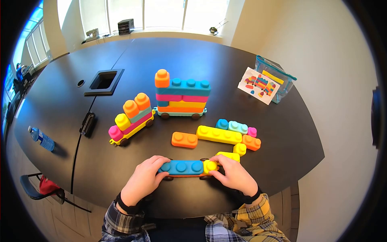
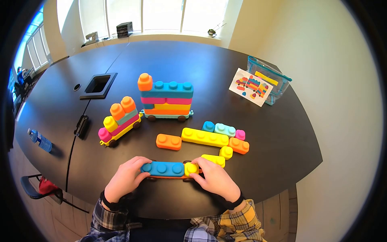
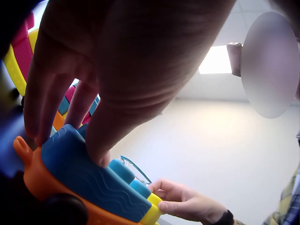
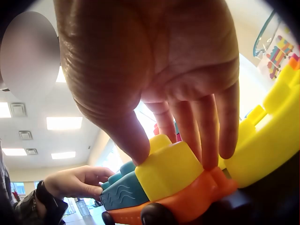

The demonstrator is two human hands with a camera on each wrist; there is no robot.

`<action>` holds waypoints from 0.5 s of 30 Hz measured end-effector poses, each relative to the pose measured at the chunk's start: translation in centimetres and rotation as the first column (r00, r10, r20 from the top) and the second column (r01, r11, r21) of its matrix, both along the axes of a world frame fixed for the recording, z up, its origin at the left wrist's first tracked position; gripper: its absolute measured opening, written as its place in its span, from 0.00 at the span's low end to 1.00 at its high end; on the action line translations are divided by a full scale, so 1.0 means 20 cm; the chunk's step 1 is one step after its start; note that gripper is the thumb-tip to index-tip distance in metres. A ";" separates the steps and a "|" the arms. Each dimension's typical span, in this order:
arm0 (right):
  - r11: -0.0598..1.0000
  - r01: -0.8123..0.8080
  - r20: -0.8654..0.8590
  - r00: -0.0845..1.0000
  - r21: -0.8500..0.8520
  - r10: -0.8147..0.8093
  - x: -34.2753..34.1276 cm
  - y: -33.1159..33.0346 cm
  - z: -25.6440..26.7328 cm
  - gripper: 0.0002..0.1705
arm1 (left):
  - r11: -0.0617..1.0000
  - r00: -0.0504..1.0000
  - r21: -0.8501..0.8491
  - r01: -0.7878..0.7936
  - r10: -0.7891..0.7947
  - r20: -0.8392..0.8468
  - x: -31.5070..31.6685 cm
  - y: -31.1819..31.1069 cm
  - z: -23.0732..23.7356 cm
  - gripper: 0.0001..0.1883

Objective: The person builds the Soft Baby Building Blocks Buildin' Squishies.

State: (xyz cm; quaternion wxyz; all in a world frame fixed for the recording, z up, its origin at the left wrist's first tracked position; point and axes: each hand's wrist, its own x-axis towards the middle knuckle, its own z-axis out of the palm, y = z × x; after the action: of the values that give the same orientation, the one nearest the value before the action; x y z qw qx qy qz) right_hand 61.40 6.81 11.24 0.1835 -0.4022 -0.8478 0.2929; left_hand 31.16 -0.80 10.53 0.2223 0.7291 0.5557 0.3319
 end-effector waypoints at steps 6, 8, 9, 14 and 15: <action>1.000 -0.010 -0.012 1.000 0.003 0.010 0.00 0.00 -0.02 0.20 | 1.000 1.000 -0.013 -0.007 0.007 -0.010 0.00 0.00 0.01 0.19; 1.000 -0.014 -0.010 1.000 0.007 0.014 0.00 0.00 -0.02 0.20 | 1.000 1.000 -0.011 -0.006 0.006 -0.012 0.00 0.00 0.00 0.19; 1.000 -0.012 -0.011 1.000 0.006 0.012 0.00 0.00 -0.02 0.20 | 1.000 1.000 -0.009 -0.006 0.006 -0.014 0.00 0.00 0.00 0.19; 1.000 -0.011 -0.014 1.000 0.007 0.011 0.00 0.00 -0.02 0.21 | 1.000 1.000 -0.005 -0.010 0.010 -0.012 0.00 -0.01 0.00 0.19; 1.000 -0.007 -0.016 1.000 0.001 0.007 0.00 0.00 -0.02 0.21 | 1.000 1.000 0.002 -0.007 0.007 -0.015 0.00 -0.01 0.00 0.19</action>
State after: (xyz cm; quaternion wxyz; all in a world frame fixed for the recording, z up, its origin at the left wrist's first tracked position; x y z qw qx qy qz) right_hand 61.44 6.73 10.75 0.1896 -0.3969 -0.8477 0.2965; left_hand 31.10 -0.92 10.52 0.2163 0.7296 0.5597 0.3279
